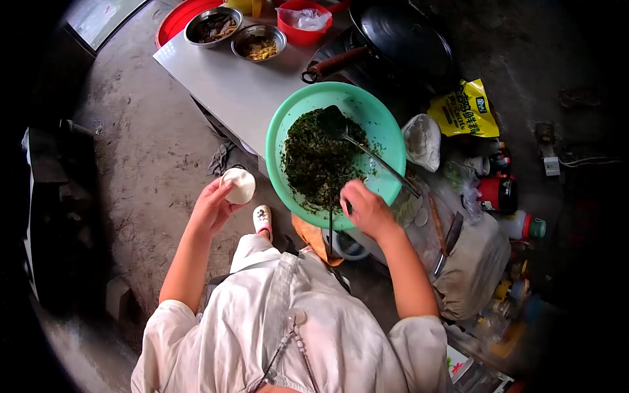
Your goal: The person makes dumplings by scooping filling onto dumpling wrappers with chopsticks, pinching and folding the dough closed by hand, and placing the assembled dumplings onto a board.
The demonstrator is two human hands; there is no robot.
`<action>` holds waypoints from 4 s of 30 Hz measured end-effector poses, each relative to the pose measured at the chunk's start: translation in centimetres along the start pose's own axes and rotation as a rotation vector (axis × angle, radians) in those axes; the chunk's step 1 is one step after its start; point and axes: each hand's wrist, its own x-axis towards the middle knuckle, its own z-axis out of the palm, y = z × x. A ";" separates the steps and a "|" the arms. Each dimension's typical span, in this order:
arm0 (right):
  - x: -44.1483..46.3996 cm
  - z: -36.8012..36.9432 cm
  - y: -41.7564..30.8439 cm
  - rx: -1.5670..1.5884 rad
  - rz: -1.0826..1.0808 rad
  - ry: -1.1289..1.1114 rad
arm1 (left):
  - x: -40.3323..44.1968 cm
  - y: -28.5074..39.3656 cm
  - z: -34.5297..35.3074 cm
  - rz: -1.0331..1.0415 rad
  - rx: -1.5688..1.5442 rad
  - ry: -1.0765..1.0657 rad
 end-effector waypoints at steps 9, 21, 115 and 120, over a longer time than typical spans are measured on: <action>-5.5 5.2 -1.5 -0.151 -0.111 -0.174 | 4.1 -1.6 3.0 -0.159 -0.020 -0.143; -3.2 3.3 2.8 0.243 0.336 0.490 | 4.9 -4.5 2.2 -0.312 0.144 -0.165; -9.1 0.3 5.1 1.493 0.690 0.961 | 5.2 -6.9 13.8 -0.440 -0.199 -0.412; -9.0 1.0 5.0 1.542 0.671 0.998 | 5.1 -7.2 13.1 -0.466 -0.195 -0.379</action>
